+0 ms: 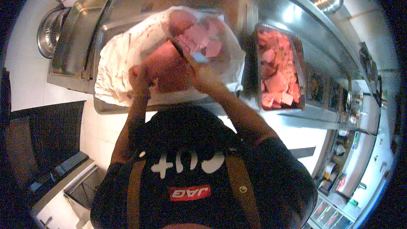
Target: The person cuts blocks of meat using a cleaver and places the slices into a metal tray.
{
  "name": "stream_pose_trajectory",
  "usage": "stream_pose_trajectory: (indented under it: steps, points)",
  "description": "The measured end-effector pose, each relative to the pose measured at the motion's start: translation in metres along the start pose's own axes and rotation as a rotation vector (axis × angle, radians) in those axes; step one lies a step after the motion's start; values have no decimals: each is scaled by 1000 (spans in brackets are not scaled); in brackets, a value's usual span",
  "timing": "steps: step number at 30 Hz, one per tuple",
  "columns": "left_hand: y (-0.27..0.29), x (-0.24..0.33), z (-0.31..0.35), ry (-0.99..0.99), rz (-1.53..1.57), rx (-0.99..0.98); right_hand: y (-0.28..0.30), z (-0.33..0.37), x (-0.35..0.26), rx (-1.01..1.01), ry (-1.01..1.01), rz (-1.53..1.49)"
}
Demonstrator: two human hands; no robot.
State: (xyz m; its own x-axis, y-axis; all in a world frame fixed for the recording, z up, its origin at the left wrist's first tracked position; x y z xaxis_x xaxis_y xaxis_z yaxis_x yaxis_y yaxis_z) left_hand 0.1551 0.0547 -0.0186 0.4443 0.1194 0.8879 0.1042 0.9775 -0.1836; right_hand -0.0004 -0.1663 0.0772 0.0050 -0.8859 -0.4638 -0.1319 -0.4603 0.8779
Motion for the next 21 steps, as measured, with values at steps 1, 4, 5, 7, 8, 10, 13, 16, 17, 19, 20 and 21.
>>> stream_pose_trajectory:
  steps: [1,4,5,7,8,10,13,16,17,19,20,21]
  points:
    - [8,-7,5,49,-9,17,18,-5,-13,124,80,-75]
    - [-8,15,8,107,5,32,152,-43,-96,623,431,15]
    - [-8,16,9,112,1,32,167,-39,-108,677,445,-56]
    - [-7,17,9,114,-10,42,171,-34,-117,736,445,-154]
    - [-10,20,10,115,-19,41,167,-31,-118,743,422,-175]
    - [-19,24,11,95,-17,8,71,-13,-65,435,193,-111]
    - [-13,9,-7,-2,-41,13,10,9,-23,159,29,-151]
    - [0,-6,-20,-66,-149,40,67,-10,-52,281,180,33]
    - [-4,-2,-23,-74,-97,19,112,-24,-80,424,317,64]
    - [-2,-5,-7,6,-64,16,184,-44,-122,633,491,25]
    - [-8,6,0,51,-61,33,211,-51,-137,699,539,-66]
    - [-8,10,4,99,-55,58,226,-55,-149,716,541,-143]
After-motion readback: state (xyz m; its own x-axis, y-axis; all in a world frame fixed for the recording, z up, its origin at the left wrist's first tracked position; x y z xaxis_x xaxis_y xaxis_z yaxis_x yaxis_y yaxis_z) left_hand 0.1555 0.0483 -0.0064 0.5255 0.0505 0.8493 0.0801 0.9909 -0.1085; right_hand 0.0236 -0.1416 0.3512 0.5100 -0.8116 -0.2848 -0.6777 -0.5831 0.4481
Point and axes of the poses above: each hand's wrist, its own z-axis away from the middle knuckle, its own y-axis out of the back of the hand, x = y × z, the point moved 5 cm from there along -z, towards the middle knuckle, and after that the axes turned 14 degrees about y, right-handed, at the moved point
